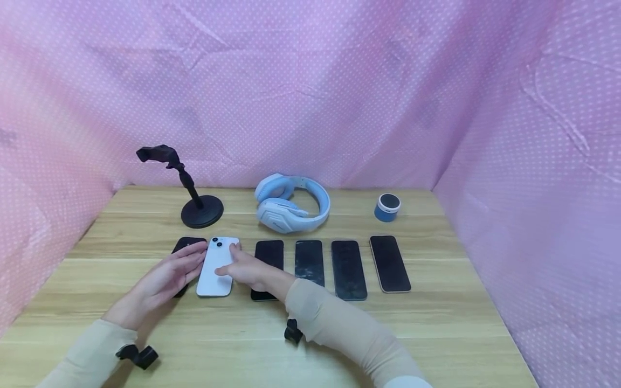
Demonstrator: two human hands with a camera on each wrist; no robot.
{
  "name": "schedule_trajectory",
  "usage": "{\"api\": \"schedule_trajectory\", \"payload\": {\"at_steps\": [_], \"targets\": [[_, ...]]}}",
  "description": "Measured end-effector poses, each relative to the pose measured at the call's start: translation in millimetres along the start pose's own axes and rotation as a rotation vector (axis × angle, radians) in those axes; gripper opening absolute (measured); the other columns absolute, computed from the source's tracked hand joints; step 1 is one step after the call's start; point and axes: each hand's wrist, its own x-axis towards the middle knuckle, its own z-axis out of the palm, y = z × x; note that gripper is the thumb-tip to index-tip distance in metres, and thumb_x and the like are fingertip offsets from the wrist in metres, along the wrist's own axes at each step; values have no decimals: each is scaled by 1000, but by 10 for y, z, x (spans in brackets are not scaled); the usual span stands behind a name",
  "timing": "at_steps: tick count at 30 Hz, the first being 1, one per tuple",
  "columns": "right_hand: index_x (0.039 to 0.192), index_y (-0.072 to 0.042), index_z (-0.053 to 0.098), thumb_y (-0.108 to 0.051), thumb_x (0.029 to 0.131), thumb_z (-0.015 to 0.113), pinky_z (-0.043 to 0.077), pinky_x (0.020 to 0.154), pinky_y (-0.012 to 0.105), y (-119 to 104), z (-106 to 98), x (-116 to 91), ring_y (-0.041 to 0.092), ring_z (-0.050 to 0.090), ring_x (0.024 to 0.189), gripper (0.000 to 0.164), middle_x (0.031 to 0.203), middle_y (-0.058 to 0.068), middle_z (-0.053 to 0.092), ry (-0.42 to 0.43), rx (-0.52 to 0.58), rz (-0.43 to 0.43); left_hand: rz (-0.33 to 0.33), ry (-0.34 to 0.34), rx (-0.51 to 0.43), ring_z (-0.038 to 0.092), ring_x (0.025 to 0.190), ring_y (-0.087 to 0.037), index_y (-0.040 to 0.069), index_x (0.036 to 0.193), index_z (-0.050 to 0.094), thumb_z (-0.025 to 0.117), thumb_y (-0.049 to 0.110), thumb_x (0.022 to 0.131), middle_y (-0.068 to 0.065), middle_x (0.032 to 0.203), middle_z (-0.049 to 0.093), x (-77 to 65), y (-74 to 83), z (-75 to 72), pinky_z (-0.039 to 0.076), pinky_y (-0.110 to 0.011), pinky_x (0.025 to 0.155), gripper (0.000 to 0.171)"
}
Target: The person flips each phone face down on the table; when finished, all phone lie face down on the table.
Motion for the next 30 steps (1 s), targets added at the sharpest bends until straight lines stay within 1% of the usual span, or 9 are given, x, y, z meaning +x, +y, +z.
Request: {"api": "schedule_trajectory", "payload": {"at_steps": [4, 11, 16, 23, 26, 30], "targets": [[162, -4, 4, -19, 100, 64, 4, 125, 41, 13, 28, 2, 16, -6, 152, 87, 169, 5, -6, 8, -4, -5, 6, -2, -18, 30, 148, -19, 6, 162, 19, 48, 10, 108, -13, 167, 18, -25, 13, -1, 35, -29, 113, 61], [162, -4, 6, -20, 100, 64, 5, 125, 39, 13, 52, 12, 16, -4, 153, 87, 170, 6, -5, 23, -25, -12, 22, -15, -29, 32, 148, -18, 4, 161, 18, 45, 8, 109, -14, 167, 16, -31, 40, 3, 37, -28, 112, 60], [162, -3, 5, -21, 100, 64, 7, 125, 40, 12, 48, 1, 18, -1, 153, 87, 170, 8, -2, 31, -14, -15, 31, -34, -51, 36, 145, -15, 3, 161, 15, 44, 8, 109, -16, 167, 16, -25, 65, 14, 38, -28, 112, 60], [162, -2, 6, -22, 100, 65, 9, 125, 40, 14, 49, -16, 19, 2, 153, 88, 169, 10, 1, 46, 7, -26, 26, -40, -95, 42, 141, -11, 3, 162, 14, 42, 7, 109, -17, 167, 16, -25, 86, 26, 38, -27, 112, 59], [162, -2, 8, -23, 99, 66, 10, 125, 39, 13, 48, -14, 19, 4, 153, 88, 169, 10, 2, 51, 10, -38, 31, -51, -134, 46, 138, -11, 3, 162, 12, 40, 6, 110, -17, 166, 16, -18, 85, 29, 38, -28, 113, 59], [162, -4, 9, -27, 99, 67, 13, 125, 40, 11, 42, -12, 19, 9, 153, 89, 169, 9, 6, 45, 29, -53, 29, -95, -156, 51, 132, -10, 1, 161, 11, 37, 5, 110, -17, 166, 16, 24, 67, 34, 38, -28, 113, 58]]}}
